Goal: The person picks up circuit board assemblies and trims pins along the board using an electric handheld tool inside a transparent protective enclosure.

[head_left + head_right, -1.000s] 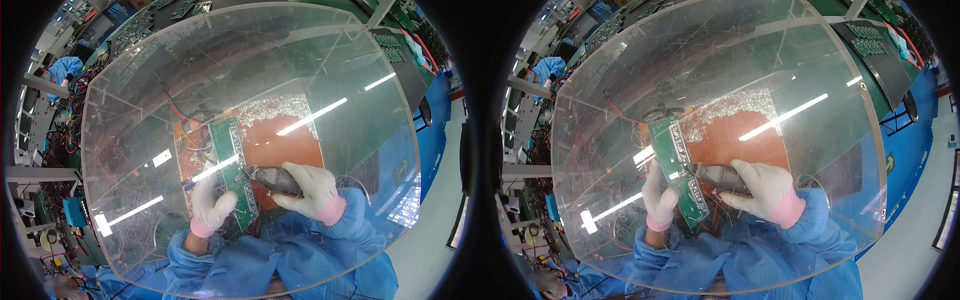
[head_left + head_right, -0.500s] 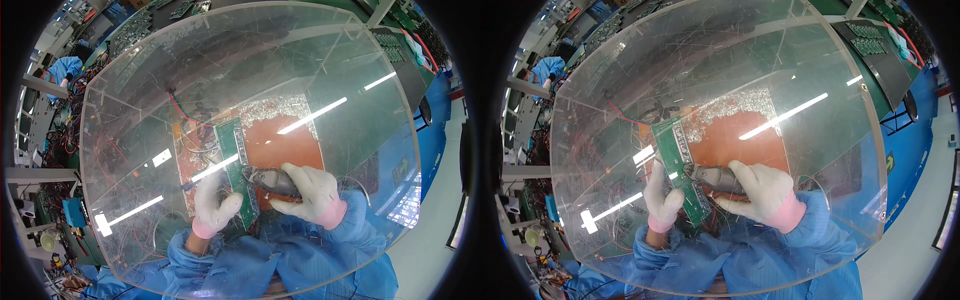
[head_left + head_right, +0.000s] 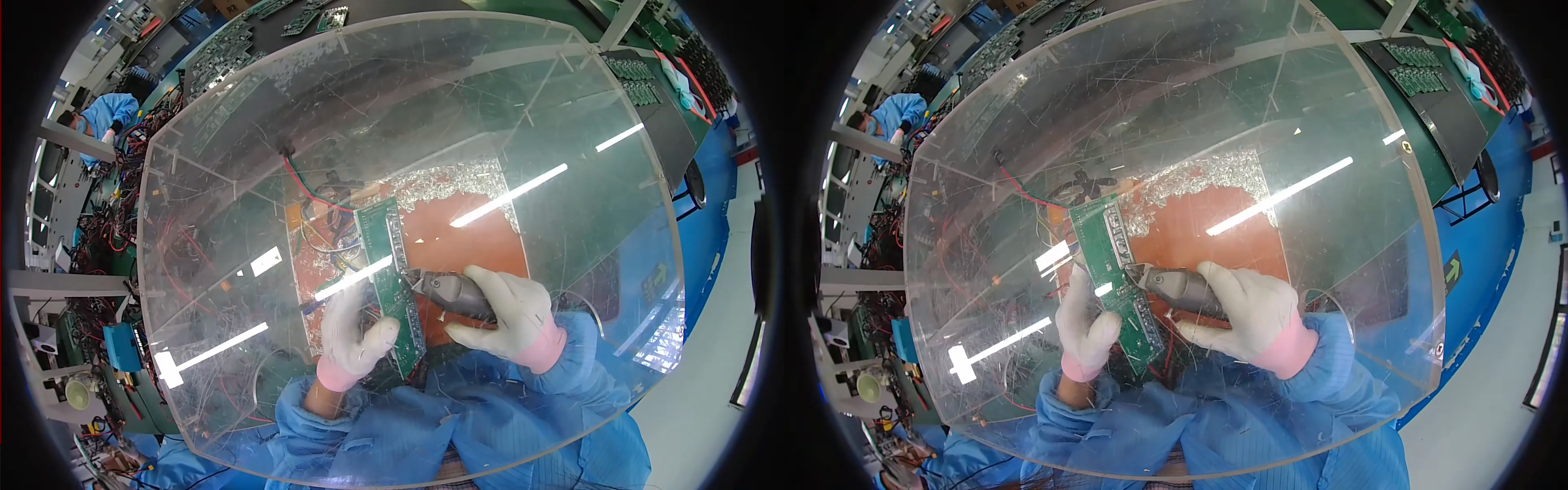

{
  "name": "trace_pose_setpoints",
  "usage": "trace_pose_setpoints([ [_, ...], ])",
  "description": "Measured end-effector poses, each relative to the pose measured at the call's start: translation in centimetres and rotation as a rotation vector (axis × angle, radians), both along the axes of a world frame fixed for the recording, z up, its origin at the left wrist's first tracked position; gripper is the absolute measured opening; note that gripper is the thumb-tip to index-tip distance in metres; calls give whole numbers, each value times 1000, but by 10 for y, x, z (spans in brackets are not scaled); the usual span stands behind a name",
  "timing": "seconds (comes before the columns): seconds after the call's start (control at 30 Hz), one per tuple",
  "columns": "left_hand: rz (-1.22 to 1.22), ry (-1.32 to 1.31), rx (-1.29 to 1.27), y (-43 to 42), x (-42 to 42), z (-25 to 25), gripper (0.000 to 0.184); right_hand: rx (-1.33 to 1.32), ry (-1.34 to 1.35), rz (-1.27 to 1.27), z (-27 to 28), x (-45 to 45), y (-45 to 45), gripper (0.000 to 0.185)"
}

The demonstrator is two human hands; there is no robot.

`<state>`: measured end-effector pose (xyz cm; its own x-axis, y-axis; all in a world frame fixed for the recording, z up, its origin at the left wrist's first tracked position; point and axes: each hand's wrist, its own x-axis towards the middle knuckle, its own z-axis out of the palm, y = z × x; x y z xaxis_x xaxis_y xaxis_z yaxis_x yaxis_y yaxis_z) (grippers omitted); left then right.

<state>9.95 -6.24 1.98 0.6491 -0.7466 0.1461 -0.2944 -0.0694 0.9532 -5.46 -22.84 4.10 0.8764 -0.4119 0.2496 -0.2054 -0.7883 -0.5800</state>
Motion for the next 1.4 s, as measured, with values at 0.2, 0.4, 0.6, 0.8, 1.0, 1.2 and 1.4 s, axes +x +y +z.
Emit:
trace_pose_setpoints([
  [0.2,0,50,12,3,0,-2,70,-39,-13,6,2,3,1,58],
  [0.4,2,56,-17,-1,0,2,70,-48,-2,12,2,2,1,59],
  [0.6,-8,74,-32,-1,0,3,70,-8,-28,10,-3,0,1,59],
  [0.8,-8,65,17,0,-1,5,71,31,20,-3,4,-1,0,58],
  [1.0,-1,-33,2,0,-3,3,70,15,1,14,6,3,4,57],
  [1.2,-13,-18,27,0,-2,7,71,55,-2,-2,5,3,4,56],
  [1.4,-4,-13,32,0,-3,6,71,53,1,-4,5,1,5,55],
])
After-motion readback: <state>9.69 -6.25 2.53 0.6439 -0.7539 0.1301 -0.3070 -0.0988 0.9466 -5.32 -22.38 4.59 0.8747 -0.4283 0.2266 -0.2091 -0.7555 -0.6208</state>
